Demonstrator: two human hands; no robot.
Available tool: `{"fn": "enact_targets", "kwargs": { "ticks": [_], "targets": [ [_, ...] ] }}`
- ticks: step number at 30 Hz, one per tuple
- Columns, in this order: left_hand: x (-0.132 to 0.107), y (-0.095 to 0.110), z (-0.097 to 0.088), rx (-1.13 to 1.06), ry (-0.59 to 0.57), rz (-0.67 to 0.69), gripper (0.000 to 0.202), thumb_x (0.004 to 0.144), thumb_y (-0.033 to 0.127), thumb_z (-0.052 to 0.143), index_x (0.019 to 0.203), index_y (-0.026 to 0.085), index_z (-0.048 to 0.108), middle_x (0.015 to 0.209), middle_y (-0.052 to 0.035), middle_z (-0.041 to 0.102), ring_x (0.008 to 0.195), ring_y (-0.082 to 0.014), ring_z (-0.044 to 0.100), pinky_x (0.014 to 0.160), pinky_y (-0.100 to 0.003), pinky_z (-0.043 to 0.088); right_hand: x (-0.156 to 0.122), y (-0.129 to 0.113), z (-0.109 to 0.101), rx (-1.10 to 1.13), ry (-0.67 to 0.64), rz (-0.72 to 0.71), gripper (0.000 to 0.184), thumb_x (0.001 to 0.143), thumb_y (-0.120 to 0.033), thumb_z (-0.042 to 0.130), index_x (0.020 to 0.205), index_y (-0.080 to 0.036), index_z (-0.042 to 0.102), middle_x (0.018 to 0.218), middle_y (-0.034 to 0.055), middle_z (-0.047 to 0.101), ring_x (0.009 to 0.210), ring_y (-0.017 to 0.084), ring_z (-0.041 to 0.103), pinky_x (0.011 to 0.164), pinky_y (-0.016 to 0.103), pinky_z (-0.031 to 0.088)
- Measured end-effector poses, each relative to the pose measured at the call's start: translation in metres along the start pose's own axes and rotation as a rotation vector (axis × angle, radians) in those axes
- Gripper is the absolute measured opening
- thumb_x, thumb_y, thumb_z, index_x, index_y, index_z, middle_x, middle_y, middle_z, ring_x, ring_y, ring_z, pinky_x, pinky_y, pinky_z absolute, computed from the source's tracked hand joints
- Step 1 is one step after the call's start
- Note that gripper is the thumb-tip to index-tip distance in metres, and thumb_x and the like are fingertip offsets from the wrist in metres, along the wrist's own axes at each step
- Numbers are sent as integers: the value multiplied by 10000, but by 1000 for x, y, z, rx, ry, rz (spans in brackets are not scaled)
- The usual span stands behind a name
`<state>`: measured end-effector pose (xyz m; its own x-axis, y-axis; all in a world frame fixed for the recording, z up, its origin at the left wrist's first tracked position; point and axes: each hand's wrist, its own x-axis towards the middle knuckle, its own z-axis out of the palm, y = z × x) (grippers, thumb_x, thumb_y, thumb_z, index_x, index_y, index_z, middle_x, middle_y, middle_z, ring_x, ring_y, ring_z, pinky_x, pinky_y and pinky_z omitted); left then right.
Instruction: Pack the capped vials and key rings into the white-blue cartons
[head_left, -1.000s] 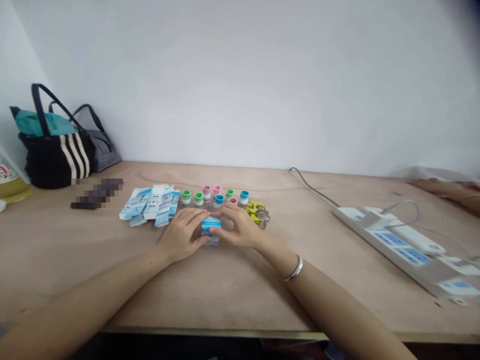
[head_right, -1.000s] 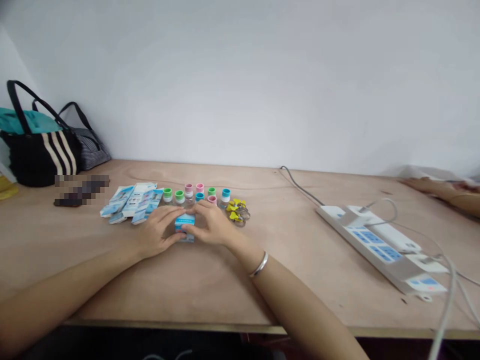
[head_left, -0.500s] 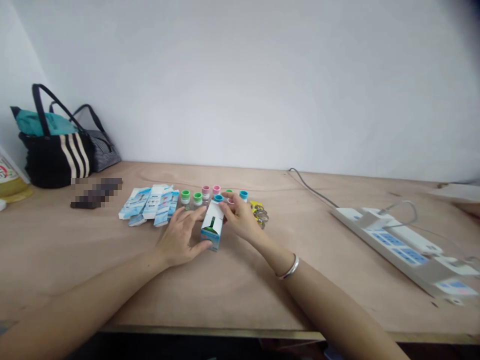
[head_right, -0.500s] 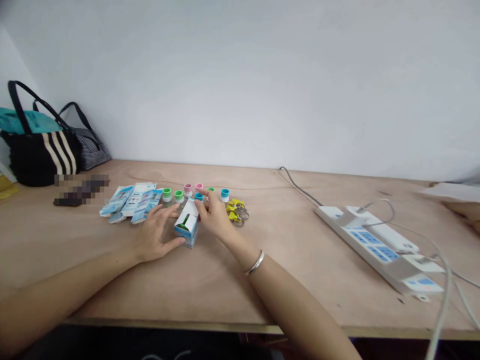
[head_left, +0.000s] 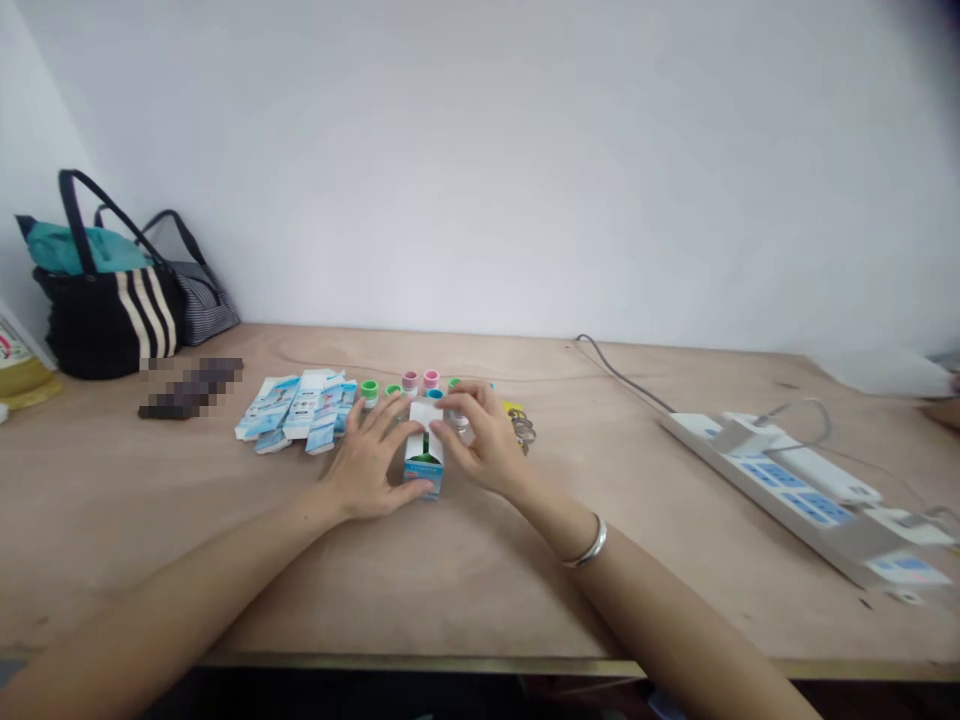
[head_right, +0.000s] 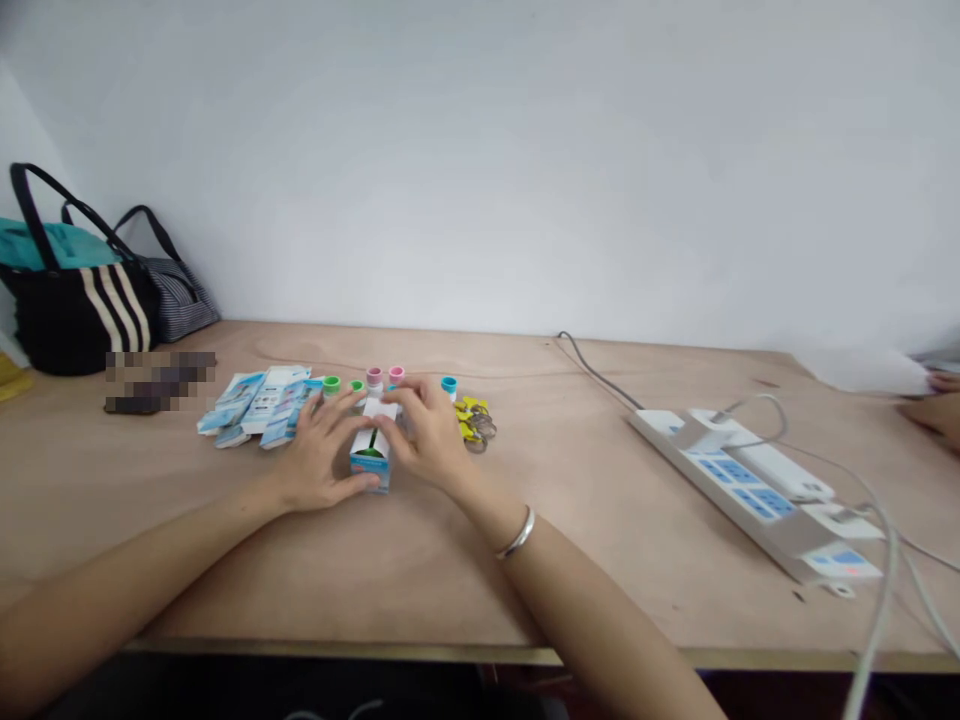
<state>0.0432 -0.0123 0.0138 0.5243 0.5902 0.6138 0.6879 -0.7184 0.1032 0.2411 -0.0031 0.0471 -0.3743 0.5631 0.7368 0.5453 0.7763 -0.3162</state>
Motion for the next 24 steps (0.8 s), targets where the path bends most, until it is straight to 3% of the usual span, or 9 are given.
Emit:
{"fn": "enact_targets", "kwargs": {
  "ticks": [3,5,8,13,20,24],
  "targets": [
    [0,0,0,-50,-3,8,633,720,559,614,1239,229,460,1285,-100,542,1283,-329,397,1098,-608,26,1,-10,-8,-97,-216,-194,194,839,-401,569,933,-242,628,1039,82,567,955,231,511,857,400,388],
    [0,1,-1,-66,1,11,621,724,547,616,1241,243,455,1222,-84,592,1262,-328,428,1094,-613,-11,1,-12,-9,-155,-275,-239,218,837,-439,565,894,-244,643,1065,74,575,948,230,504,853,401,364],
    [1,4,-5,-55,12,29,588,733,544,610,1231,261,478,1194,-71,612,1249,-330,447,1089,-614,-30,1,-9,-11,-186,-226,-232,234,845,-437,555,801,-222,635,1042,73,601,936,223,505,847,389,343],
    [0,5,-7,-49,5,49,503,736,526,620,1164,274,538,1119,-47,647,1220,-308,483,1093,-595,-30,-1,-1,-23,-173,-213,-211,212,849,-365,571,709,-214,618,763,36,626,839,194,528,822,357,325],
    [-8,-1,0,-116,152,5,541,736,503,631,1162,215,461,1056,-57,668,973,-243,631,1113,-554,77,-3,0,-28,-158,-292,-278,139,849,-311,584,853,-220,690,683,15,614,732,149,525,747,303,287],
    [-8,-1,-7,-122,97,3,566,763,503,613,1234,238,445,1117,-70,657,1010,-243,620,1111,-544,58,-11,-1,-14,-189,-294,-267,134,851,-286,570,866,-229,691,639,-1,595,682,138,496,741,303,271]
  ]
}}
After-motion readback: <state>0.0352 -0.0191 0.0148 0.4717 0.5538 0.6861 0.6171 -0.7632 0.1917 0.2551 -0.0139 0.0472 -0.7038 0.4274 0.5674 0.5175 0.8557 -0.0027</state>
